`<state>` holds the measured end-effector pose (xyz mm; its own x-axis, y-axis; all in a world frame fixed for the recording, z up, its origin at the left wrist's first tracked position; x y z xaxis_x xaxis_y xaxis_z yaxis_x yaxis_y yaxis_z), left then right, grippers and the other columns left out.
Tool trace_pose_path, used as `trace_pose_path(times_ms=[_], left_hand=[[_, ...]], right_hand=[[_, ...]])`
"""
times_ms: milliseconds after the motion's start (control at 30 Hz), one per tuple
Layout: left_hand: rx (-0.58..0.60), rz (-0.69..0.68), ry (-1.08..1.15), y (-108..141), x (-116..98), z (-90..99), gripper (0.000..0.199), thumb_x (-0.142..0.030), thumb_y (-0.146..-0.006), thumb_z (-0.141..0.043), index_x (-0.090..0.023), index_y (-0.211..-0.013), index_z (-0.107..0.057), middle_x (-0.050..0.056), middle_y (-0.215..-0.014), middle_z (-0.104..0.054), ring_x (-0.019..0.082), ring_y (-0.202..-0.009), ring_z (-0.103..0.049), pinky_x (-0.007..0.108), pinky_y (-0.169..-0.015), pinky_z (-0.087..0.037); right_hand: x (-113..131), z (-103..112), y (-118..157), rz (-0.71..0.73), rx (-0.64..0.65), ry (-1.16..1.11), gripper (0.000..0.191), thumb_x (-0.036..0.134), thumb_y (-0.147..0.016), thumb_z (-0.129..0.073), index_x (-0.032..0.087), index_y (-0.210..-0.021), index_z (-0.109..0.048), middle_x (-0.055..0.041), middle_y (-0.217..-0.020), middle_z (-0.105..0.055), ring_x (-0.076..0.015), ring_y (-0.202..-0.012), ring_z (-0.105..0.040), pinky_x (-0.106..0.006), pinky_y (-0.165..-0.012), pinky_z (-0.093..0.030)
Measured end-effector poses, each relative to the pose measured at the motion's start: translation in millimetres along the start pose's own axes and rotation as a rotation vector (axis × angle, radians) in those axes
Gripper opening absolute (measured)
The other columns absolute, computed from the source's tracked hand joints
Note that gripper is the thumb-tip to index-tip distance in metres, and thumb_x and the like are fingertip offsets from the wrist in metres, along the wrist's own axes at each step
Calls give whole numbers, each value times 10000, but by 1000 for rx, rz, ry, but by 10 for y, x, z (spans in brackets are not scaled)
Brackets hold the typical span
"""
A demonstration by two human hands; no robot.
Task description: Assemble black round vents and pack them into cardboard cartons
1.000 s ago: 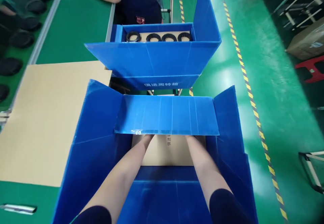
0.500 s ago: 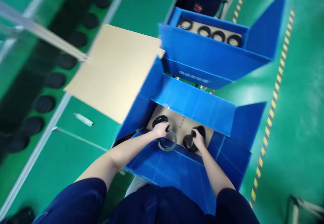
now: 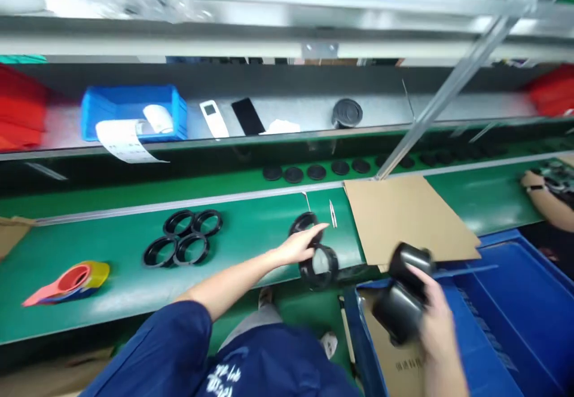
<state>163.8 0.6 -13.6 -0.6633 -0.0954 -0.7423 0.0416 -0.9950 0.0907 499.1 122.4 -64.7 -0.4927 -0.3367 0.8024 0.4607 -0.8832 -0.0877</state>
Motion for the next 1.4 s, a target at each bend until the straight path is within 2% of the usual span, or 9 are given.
trace_pose_path(times_ms=[167, 267, 367, 533, 667, 833, 1000, 1200, 1400], left_hand=[[26, 392, -409, 767, 1839, 397, 950, -51, -737, -479, -178, -1651, -253, 187, -1194, -691, 316, -1105, -678, 385, -946, -516], [38, 440, -441, 1134, 2303, 440, 904, -52, -756, -472, -215, -1632, -319, 156, -1065, -706, 290, -1016, -689, 385, -942, -513], [19, 486, -409, 1275, 2537, 449, 825, -60, -829, -441, -230, -1629, -332, 177, -1081, -690, 308, -1057, -670, 443, -986, -494], [-66, 529, -381, 1250, 2752, 525, 776, -71, -897, -372, -254, -1646, -286, 237, -1311, -603, 362, -1291, -518, 591, -1117, -357], [-157, 555, -392, 1355, 2800, 665, 859, -20, -801, -427, -253, -1624, -346, 196, -1466, -541, 352, -1399, -425, 581, -1175, -297], [-489, 550, -221, 1857, 2731, 785, 609, -174, -897, -419, -210, -1494, -536, 147, -1365, -646, 316, -1317, -554, 515, -1152, -425], [-657, 702, 22, 2545, 2662, 487, 434, -369, -902, -483, -250, -1263, -695, 102, -1242, -739, 303, -1120, -716, 448, -1003, -585], [-751, 821, 240, 2528, 2463, 446, 356, -493, -867, -558, -252, -1040, -754, 97, -1171, -770, 306, -1105, -725, 455, -1056, -550], [-1064, 677, 938, 1701, 2255, 851, 762, -616, -843, -637, -177, -1452, -508, 171, -1494, -572, 305, -1347, -575, 477, -1107, -498]], right_hand=[[1567, -2401, -817, 298, 544, 528, 724, 3, -791, -393, 269, -1431, -603, -91, -1340, -678, -228, -1288, -613, -353, -1082, -499], [1805, -3494, -789, 352, 824, 756, 628, 3, -876, -433, 287, -1404, -621, -119, -1283, -684, -250, -1252, -619, -359, -1058, -471], [1829, -4003, -732, 324, 914, 743, 542, 46, -948, -412, 290, -1372, -645, -135, -1316, -660, -256, -1291, -585, -425, -1127, -399], [1762, -4193, -942, 198, 969, 614, 625, 7, -759, -660, 307, -1305, -697, -123, -1542, -508, -331, -1495, -361, -573, -1244, -166], [1875, -4260, -1631, 70, 844, 342, 529, 12, -703, -709, 273, -1162, -746, -67, -1540, -514, -279, -1491, -350, -457, -1250, -227], [1964, -4856, -2794, -266, 638, -57, 144, 227, -968, -582, 176, -1044, -693, -52, -1005, -720, -160, -938, -677, -329, -889, -567], [2048, -5656, -3311, -569, 517, -388, 264, 394, -1031, -590, 136, -1016, -641, 13, -822, -642, -86, -616, -592, -228, -579, -536], [2265, -5704, -2959, -666, 520, -651, 316, 334, -1008, -630, 175, -761, -516, 84, -596, -502, -35, -450, -419, -141, -431, -366], [2388, -4896, -1447, -623, 843, -809, 400, 377, -903, -747, 215, -693, -447, 61, -598, -573, -45, -476, -475, -138, -466, -403]])
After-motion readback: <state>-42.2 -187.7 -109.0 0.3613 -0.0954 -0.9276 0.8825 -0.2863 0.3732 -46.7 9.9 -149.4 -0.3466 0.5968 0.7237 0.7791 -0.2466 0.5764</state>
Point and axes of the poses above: each hand's wrist, its own y-axis away from the middle knuckle, its own z-axis out of the back of the hand, x = y × z, the point moved 8 cm from there along -y, towards the middle knuckle
